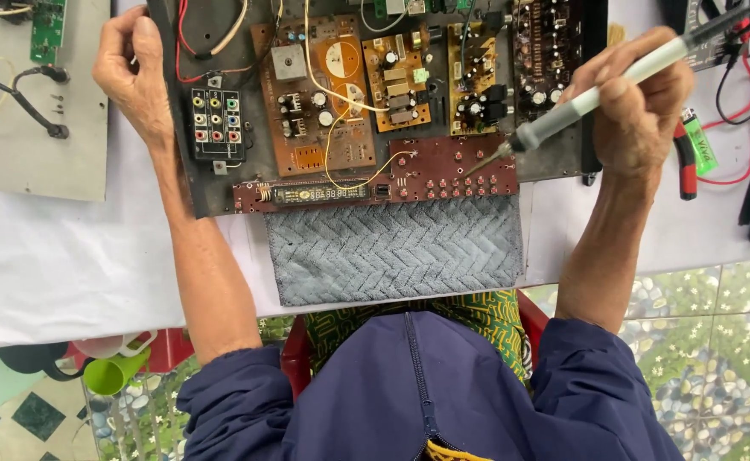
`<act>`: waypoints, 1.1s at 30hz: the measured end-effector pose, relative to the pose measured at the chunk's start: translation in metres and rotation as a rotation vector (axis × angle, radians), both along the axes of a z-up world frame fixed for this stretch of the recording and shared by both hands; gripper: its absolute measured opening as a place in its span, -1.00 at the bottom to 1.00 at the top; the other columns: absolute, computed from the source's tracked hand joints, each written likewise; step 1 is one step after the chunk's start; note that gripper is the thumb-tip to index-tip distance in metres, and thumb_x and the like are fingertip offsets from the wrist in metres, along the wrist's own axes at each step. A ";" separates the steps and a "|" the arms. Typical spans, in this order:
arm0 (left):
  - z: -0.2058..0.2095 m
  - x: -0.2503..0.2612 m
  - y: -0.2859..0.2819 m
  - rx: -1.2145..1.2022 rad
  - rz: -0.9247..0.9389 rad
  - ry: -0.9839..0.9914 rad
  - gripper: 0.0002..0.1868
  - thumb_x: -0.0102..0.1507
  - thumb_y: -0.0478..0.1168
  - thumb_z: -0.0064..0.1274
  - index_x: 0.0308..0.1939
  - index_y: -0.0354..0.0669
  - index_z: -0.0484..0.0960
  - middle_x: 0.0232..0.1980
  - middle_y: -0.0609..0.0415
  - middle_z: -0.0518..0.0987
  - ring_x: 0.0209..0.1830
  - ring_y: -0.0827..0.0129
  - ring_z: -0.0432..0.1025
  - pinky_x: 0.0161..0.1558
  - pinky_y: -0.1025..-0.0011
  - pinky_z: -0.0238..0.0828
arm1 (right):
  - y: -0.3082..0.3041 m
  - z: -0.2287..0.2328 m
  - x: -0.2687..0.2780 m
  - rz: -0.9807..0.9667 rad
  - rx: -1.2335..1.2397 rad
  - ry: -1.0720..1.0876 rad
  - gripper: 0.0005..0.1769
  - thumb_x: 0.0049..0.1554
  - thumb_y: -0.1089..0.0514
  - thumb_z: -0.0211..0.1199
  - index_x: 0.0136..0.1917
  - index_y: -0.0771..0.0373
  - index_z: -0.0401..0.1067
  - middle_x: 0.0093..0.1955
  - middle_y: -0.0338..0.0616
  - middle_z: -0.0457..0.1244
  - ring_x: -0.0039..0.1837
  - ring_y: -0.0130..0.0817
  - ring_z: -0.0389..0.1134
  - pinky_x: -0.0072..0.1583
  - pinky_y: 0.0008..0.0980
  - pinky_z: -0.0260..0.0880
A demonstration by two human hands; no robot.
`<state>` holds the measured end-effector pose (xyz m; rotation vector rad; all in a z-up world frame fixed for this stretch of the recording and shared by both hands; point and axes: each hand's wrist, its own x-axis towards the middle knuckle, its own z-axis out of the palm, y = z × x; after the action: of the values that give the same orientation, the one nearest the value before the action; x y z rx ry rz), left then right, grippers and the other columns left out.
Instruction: The person is using a soldering iron to repair or assemble components on a large circuit board inside an electronic device.
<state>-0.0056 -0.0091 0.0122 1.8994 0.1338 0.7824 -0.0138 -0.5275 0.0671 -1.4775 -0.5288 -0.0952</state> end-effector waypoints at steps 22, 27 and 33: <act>-0.004 0.000 0.004 0.003 -0.037 -0.022 -0.69 0.43 -0.10 0.00 -0.15 -0.31 0.65 -0.35 0.19 0.35 -0.33 0.45 0.18 -0.24 0.39 0.21 | 0.017 0.006 -0.016 0.149 -0.065 0.033 -0.78 0.30 0.10 0.29 -0.01 0.28 0.34 -0.03 -0.13 0.22 -0.04 -0.10 0.45 -0.01 -0.28 0.59; 0.000 -0.002 0.001 -0.002 -0.042 -0.025 -0.61 0.43 -0.01 0.02 -0.11 -0.33 0.68 -0.35 0.19 0.35 -0.33 0.45 0.17 -0.25 0.40 0.22 | 0.022 0.011 -0.017 0.144 -0.064 0.034 -0.77 0.30 0.10 0.29 -0.02 0.27 0.33 -0.03 -0.12 0.22 -0.04 -0.10 0.44 -0.01 -0.26 0.58; -0.003 -0.002 0.005 0.027 -0.025 -0.023 -0.66 0.42 -0.08 -0.01 -0.06 -0.31 0.72 -0.28 0.14 0.51 -0.35 0.45 0.22 -0.33 0.40 0.21 | 0.022 0.012 -0.014 0.131 -0.025 0.027 -0.77 0.30 0.10 0.28 -0.03 0.27 0.31 -0.09 -0.11 0.22 -0.09 -0.17 0.42 -0.03 -0.29 0.57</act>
<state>-0.0075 -0.0045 0.0089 1.9130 0.0857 0.7925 -0.0280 -0.5055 0.0792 -1.4625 -0.6048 0.0347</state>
